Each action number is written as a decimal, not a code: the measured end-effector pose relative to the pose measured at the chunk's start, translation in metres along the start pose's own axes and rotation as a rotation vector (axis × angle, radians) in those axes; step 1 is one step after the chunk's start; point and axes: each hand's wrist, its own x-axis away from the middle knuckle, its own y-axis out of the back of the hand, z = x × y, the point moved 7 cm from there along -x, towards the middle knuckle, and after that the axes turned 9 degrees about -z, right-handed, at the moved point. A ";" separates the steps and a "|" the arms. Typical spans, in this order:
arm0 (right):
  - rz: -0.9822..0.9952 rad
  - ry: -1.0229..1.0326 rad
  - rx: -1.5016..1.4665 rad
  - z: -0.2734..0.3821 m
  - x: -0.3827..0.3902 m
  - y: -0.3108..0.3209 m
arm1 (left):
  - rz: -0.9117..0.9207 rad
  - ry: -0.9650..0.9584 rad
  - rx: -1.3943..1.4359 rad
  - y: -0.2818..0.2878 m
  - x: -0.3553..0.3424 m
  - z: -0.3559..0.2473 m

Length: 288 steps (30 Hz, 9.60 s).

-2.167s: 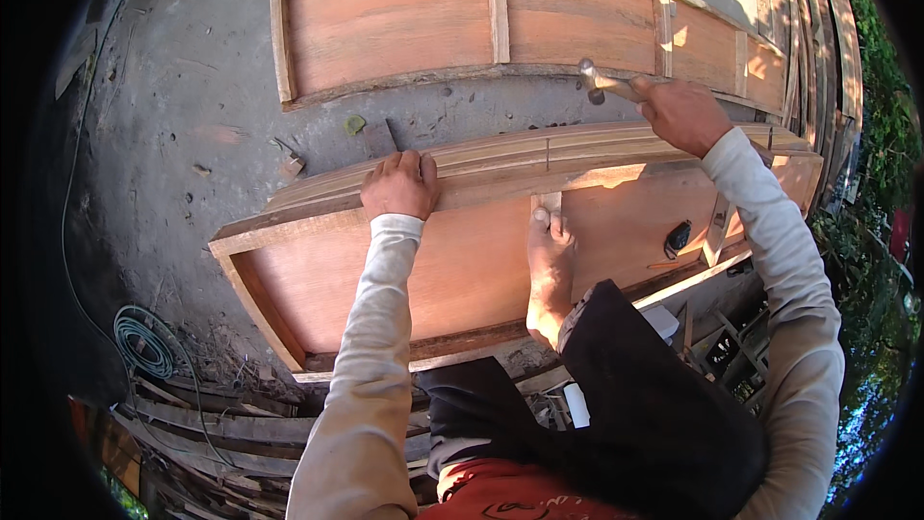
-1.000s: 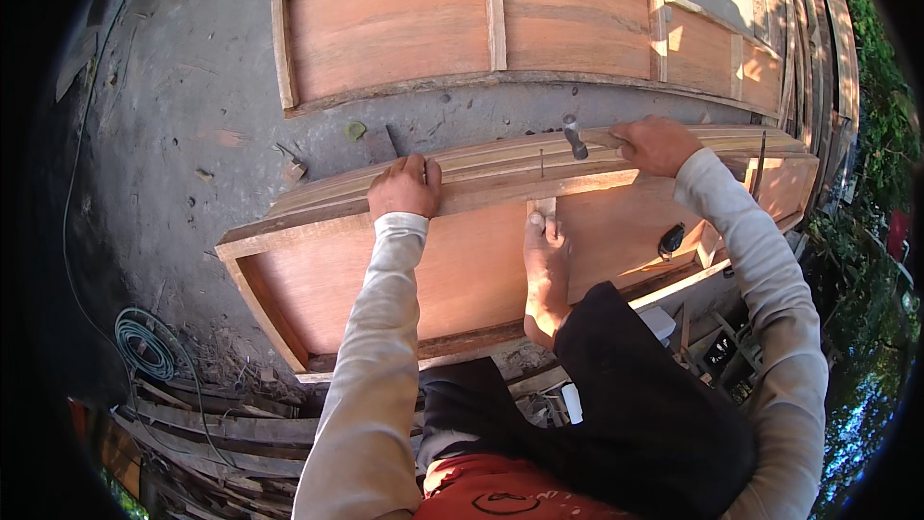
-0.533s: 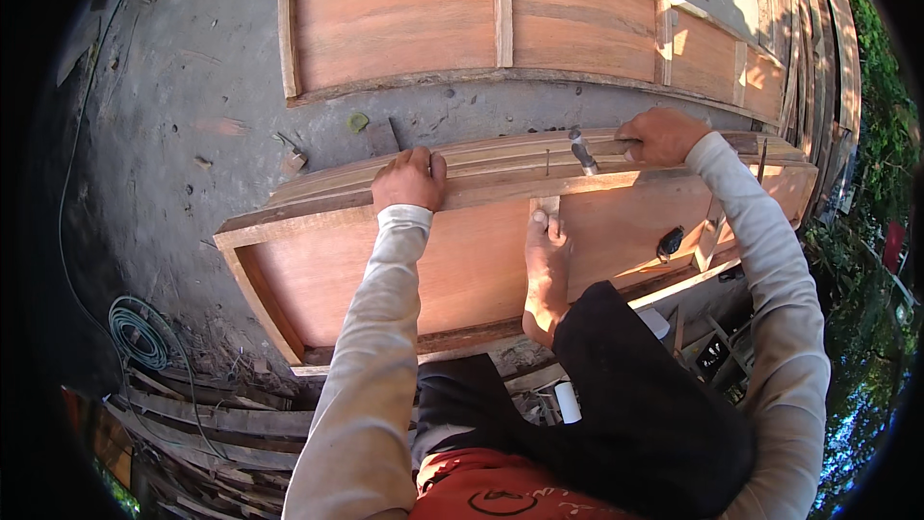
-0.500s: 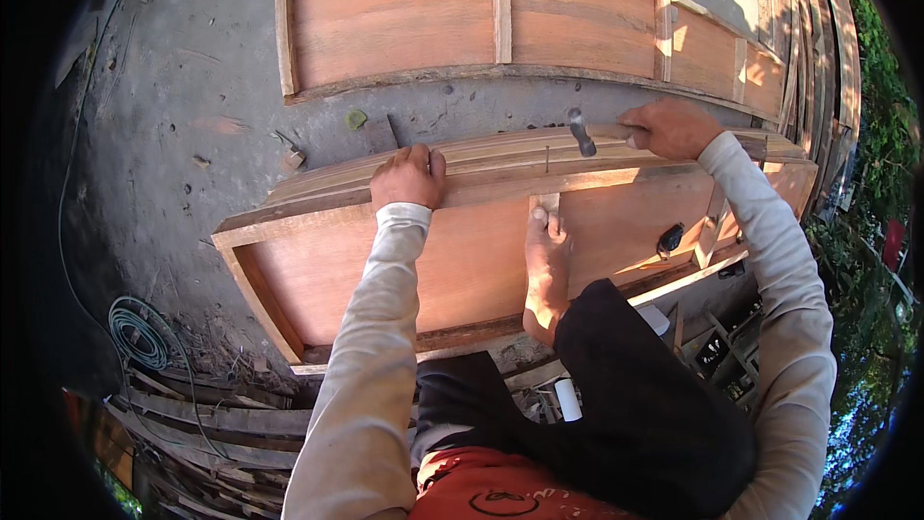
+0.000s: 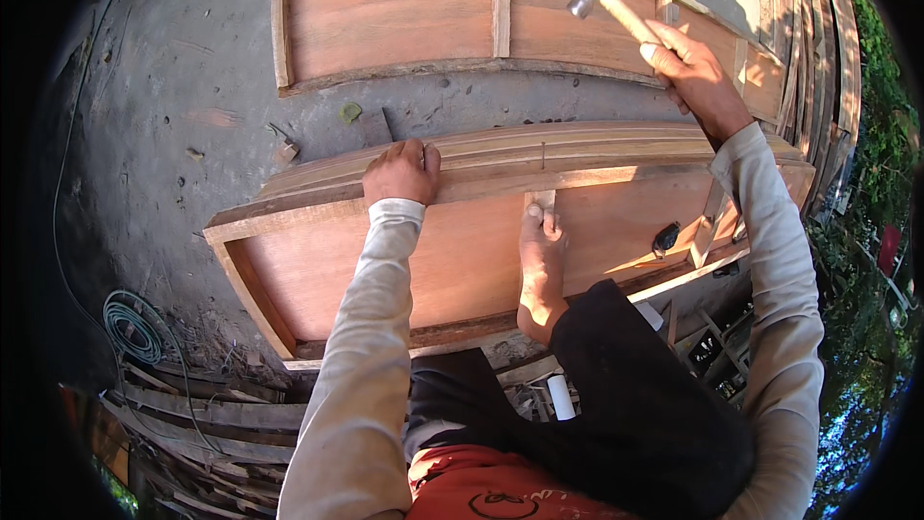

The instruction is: The person constructs a wooden frame by hammering nails into wood pieces, measuring a length with a tape measure, marking it with a pencil, and sawing a piece of wood to the required size.

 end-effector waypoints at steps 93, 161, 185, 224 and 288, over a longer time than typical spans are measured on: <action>0.391 -0.088 0.330 -0.023 0.005 -0.076 | 0.030 0.015 0.043 -0.014 0.019 0.008; -0.287 0.089 -0.165 -0.041 -0.030 -0.045 | -0.077 -0.011 0.059 -0.007 -0.010 0.004; -0.220 0.073 -0.337 -0.048 -0.025 -0.058 | -0.063 -0.030 0.077 -0.010 -0.013 0.004; -0.310 -0.183 -0.747 -0.158 0.239 -0.060 | 0.121 0.023 0.034 0.030 0.020 -0.030; -0.776 -0.483 -2.826 -0.468 0.700 -0.461 | 1.254 -1.604 -0.708 -0.241 0.724 -0.425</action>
